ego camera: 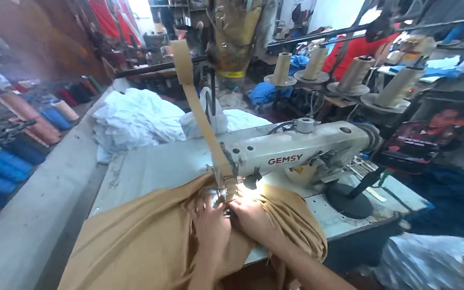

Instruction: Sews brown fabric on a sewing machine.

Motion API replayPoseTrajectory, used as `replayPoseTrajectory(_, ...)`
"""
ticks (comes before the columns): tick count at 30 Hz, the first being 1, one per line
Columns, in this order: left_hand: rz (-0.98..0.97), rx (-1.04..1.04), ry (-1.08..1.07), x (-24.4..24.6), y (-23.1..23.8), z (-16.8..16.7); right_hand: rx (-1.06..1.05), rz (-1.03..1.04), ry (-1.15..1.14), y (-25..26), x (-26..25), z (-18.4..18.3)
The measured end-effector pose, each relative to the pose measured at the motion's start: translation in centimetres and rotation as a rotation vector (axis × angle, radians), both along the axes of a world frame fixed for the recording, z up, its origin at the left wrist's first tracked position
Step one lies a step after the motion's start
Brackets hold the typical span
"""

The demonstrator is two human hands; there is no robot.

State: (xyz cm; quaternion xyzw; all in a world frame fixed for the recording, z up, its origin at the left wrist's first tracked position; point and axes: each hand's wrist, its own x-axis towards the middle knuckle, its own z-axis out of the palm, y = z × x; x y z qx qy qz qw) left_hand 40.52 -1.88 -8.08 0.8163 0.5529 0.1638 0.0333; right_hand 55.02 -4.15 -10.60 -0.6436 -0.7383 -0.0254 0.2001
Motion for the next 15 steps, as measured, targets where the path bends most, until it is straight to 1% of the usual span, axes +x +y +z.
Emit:
replayPoseTrajectory(2, 0.112, -0.133, -0.026, 1.0, -0.7, 0.4, 0.027, 0.012, -0.006, -0.4, 0.0, -0.1)
replayPoseTrajectory(3, 0.137, -0.148, -0.043, 1.1, -0.8, 0.1, 0.018, 0.026, 0.008, -0.8, 0.1, 0.1)
replayPoseTrajectory(4, 0.135, -0.112, -0.053, 0.9, -0.6, -0.5, 0.007, 0.034, 0.022, -1.2, 0.1, 0.2)
replayPoseTrajectory(7, 0.074, 0.034, -0.052, 0.1, 0.0, -2.0, 0.045, -0.009, 0.030, -1.9, -0.2, -0.2)
replayPoseTrajectory(11, 0.033, 0.157, -0.051, -0.2, 0.5, -2.9, 0.049, -0.080, -0.063, -1.8, -0.7, 0.0)
replayPoseTrajectory(13, -0.010, 0.168, -0.080, -0.7, 1.1, -3.1, 0.042, -0.105, -0.096, -1.5, -1.2, 0.0)
replayPoseTrajectory(15, -0.097, 0.113, -0.117, -1.7, 2.3, -2.8, 0.047, -0.131, -0.126, -1.0, -2.0, 0.1)
